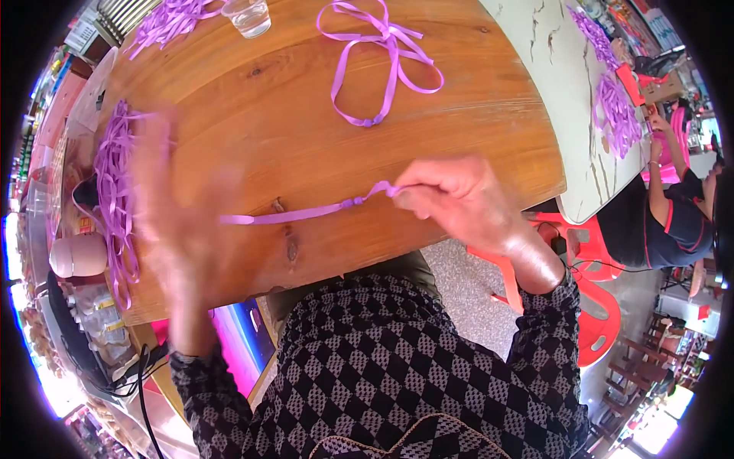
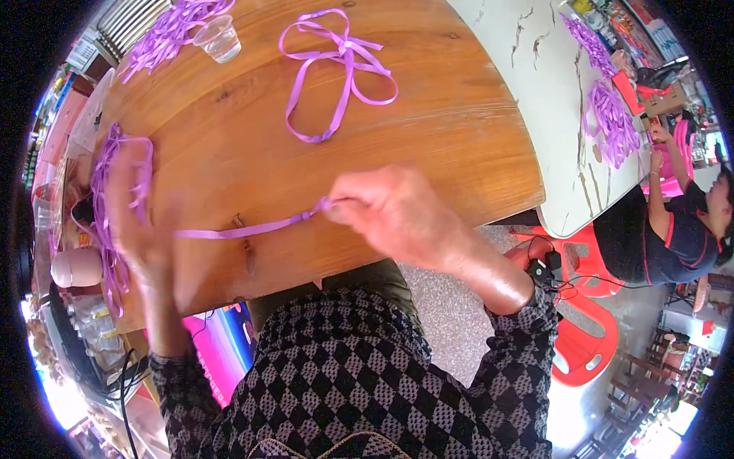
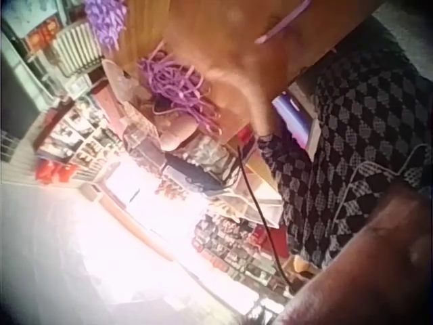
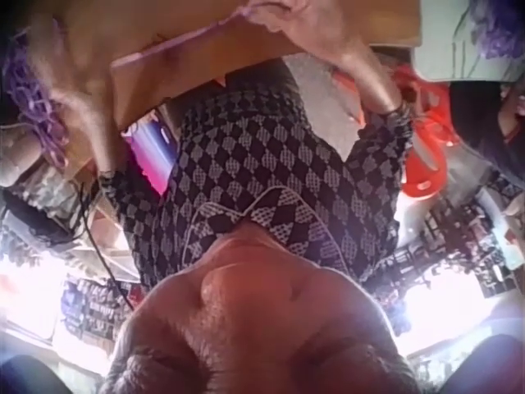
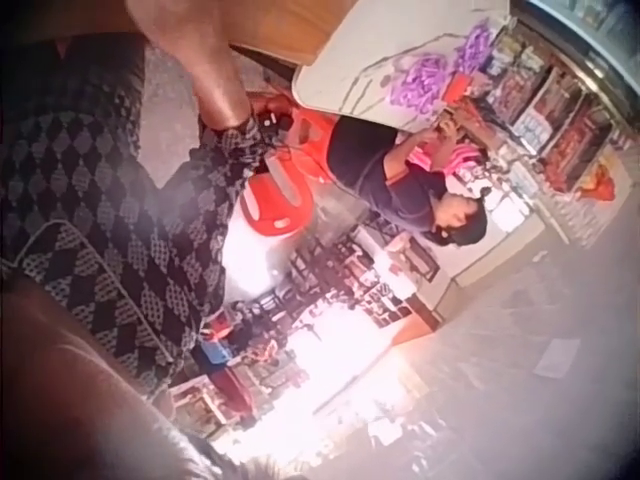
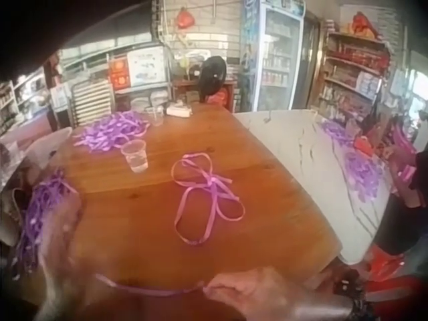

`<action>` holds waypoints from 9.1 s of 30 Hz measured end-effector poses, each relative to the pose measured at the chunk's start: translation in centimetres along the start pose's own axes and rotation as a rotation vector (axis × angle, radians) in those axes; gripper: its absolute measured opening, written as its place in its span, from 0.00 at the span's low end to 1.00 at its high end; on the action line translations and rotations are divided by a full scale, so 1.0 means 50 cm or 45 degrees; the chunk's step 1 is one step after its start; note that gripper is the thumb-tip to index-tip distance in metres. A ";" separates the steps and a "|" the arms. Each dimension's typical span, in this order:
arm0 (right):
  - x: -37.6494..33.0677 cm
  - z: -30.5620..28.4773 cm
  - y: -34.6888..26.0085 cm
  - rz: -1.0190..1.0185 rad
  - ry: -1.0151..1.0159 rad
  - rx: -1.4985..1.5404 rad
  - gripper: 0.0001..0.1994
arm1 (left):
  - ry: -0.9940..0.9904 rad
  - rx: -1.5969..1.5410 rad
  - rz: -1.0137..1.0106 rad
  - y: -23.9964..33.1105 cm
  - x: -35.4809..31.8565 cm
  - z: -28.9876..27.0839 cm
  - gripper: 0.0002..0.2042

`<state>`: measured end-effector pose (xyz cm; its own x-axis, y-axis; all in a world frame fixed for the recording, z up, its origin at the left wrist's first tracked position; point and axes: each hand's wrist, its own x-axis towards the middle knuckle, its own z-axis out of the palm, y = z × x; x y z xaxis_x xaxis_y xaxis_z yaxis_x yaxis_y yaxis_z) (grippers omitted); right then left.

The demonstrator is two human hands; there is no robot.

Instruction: The person ties a series of knots in a purple ribbon by hand, pulling the ribbon taut to secure each knot before setting it aside on the table.

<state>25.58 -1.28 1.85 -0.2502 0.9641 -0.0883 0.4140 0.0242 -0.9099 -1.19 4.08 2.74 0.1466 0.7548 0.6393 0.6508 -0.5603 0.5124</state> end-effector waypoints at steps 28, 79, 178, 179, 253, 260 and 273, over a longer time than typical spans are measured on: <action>0.009 0.060 0.015 -0.526 0.327 -0.262 0.06 | -1.094 -1.330 -1.165 0.119 -0.047 0.082 0.10; -0.016 0.112 0.033 -0.849 0.630 -0.106 0.15 | -0.735 -1.602 -1.580 0.129 -0.067 0.080 0.10; -0.015 0.031 0.046 -0.841 0.375 -0.114 0.10 | -0.700 -1.357 -1.482 0.172 -0.073 0.109 0.07; -0.015 0.030 0.045 -0.840 0.375 -0.114 0.10 | -0.699 -1.388 -1.499 0.172 -0.072 0.109 0.08; -0.026 0.021 0.058 -0.595 0.166 0.060 0.11 | -1.009 -1.347 -1.524 0.151 -0.070 0.096 0.07; -0.027 0.025 0.054 -0.609 0.180 0.012 0.12 | -0.941 -1.238 -1.558 0.158 -0.080 0.110 0.08; -0.043 0.017 0.073 -0.517 0.190 0.154 0.09 | -0.834 -1.299 -1.670 0.161 -0.085 0.120 0.06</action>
<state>26.87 -3.51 -1.61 -0.2387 0.9105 0.3375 0.2008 0.3863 -0.9002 7.92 -1.60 0.70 0.3719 0.6928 -0.6178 -0.0627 0.6828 0.7279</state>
